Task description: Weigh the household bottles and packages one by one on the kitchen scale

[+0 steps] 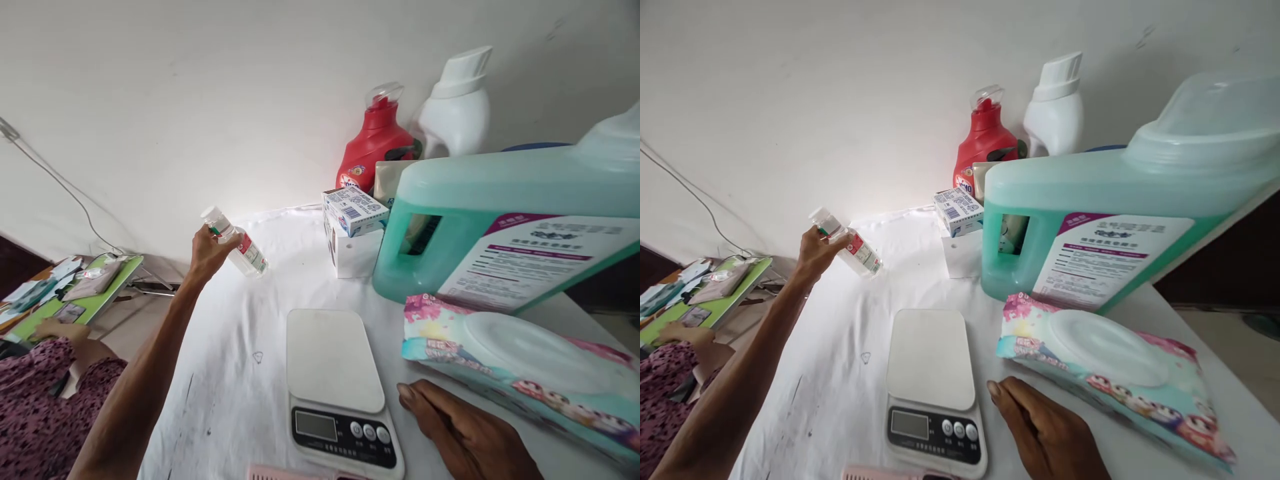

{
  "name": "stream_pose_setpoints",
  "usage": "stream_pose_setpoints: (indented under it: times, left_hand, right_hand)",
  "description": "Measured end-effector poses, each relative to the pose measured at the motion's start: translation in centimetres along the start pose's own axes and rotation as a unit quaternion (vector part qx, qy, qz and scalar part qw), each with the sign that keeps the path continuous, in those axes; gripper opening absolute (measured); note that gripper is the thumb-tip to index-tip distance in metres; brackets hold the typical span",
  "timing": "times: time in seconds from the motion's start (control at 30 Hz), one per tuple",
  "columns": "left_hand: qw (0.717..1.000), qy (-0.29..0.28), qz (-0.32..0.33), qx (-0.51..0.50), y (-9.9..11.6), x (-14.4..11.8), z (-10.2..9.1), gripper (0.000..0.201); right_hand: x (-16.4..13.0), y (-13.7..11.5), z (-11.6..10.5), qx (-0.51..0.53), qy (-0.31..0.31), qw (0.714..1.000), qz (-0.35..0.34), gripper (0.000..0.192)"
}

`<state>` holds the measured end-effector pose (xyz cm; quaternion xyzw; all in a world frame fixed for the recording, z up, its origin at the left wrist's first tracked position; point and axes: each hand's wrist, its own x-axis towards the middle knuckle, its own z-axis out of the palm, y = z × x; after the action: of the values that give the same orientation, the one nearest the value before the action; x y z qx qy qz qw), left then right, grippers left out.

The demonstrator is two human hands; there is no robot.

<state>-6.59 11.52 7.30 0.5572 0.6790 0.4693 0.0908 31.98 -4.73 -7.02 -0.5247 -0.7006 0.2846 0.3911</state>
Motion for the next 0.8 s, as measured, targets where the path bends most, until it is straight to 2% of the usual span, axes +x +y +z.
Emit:
stream_pose_setpoints:
  times: [0.13,0.23,0.3,0.43,0.57,0.7,0.8]
  left_hand:
    - [0.997,-0.016,0.063,-0.036,5.2,-4.4,-2.4,0.035]
    - [0.990,-0.068,0.105,-0.067,8.7,-7.7,-2.4,0.031]
    - [0.983,-0.110,0.117,-0.087,10.0,-10.0,-1.6,0.032]
    - [0.973,-0.179,0.121,-0.082,10.7,-13.4,0.4,0.031]
    - [0.967,-0.203,0.145,-0.052,10.6,-15.1,1.5,0.030]
    - [0.962,-0.203,0.180,-0.035,10.7,-15.9,1.4,0.037]
    - [0.958,-0.219,0.175,-0.063,10.4,-16.1,0.7,0.049]
  right_hand:
    - [0.2,-1.2,-0.2,0.004,-0.017,1.000,0.012,0.057]
    - [0.2,-1.5,-0.3,0.002,-0.025,1.000,0.018,0.058]
    - [0.1,-1.6,-0.3,-0.002,-0.027,1.000,0.014,0.058]
    - [0.1,-1.9,-0.3,-0.011,-0.030,0.999,-0.004,0.056]
    - [0.0,-1.7,-0.2,-0.023,-0.027,0.999,-0.020,0.054]
    - [0.1,-1.5,-0.1,-0.040,-0.024,0.998,-0.031,0.053]
    - [0.1,-1.6,0.0,-0.043,-0.025,0.998,-0.032,0.051]
